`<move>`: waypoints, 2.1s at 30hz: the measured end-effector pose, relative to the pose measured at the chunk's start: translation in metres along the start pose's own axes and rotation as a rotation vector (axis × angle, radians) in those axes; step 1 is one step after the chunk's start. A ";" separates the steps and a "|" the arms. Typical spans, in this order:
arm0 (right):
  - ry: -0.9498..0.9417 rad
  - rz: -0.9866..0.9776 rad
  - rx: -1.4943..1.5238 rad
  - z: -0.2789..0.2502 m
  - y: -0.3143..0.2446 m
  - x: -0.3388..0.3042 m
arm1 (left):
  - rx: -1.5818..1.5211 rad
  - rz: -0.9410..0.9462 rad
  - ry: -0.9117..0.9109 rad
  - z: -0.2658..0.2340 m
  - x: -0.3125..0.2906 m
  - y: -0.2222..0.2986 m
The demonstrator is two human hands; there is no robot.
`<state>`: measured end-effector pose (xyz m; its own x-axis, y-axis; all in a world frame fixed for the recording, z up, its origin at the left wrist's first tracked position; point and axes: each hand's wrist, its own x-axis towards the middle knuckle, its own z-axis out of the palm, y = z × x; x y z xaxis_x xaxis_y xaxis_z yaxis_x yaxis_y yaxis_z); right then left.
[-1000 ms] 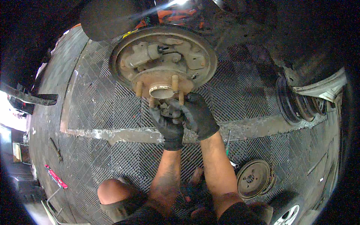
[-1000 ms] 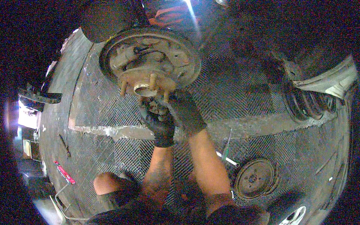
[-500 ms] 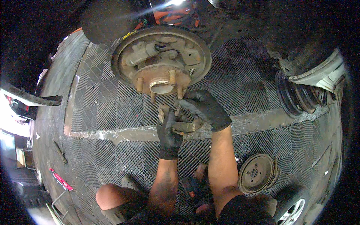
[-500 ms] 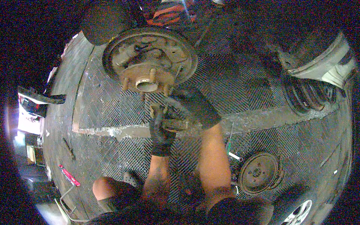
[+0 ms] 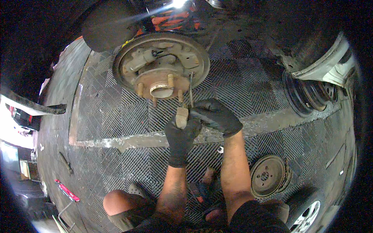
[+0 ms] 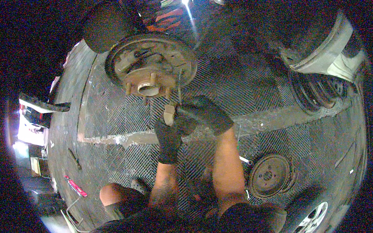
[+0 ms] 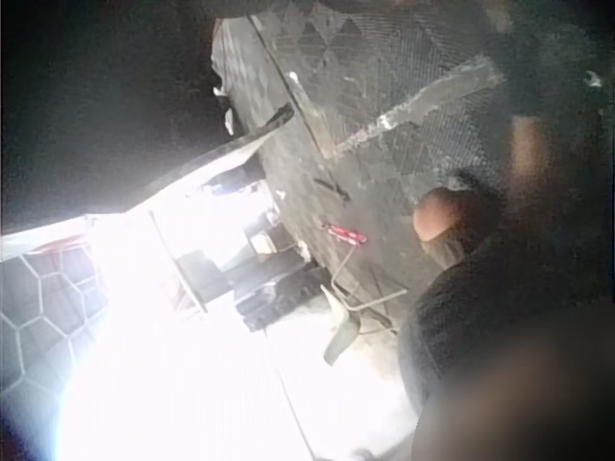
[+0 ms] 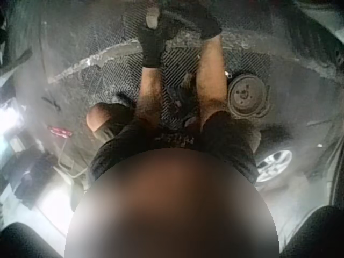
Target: The person uses a torque wrench to tighten bolts on the rear brake assembly of a white car. They then remove the brake drum and install new brake shoes, securing them with springs and adjusting components.
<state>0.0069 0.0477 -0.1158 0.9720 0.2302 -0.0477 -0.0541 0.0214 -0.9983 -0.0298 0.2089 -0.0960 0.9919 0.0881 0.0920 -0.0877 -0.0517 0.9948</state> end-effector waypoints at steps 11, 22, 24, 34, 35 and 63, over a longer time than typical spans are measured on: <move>0.415 -0.361 -0.153 0.042 -0.017 0.007 | -0.077 -0.046 0.018 0.006 0.007 0.022; 0.270 -0.403 -0.341 0.019 -0.010 0.021 | 0.067 -0.060 0.098 0.019 0.010 0.022; 0.221 -0.506 -0.582 0.029 -0.002 0.030 | -0.044 -0.149 0.209 0.011 0.006 0.024; 0.252 -0.301 0.125 0.054 0.025 0.033 | -0.061 -0.150 0.092 -0.007 0.010 0.022; 0.249 -0.308 0.090 0.053 0.023 0.029 | -0.058 -0.128 0.076 -0.008 0.009 0.021; 0.296 -0.658 -0.308 0.038 -0.050 0.014 | 0.233 0.237 0.089 -0.022 0.000 -0.024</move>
<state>0.0144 0.0864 -0.0657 0.8053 -0.0062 0.5929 0.5776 -0.2178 -0.7868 -0.0299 0.2317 -0.1184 0.9335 0.1325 0.3332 -0.2811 -0.3065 0.9094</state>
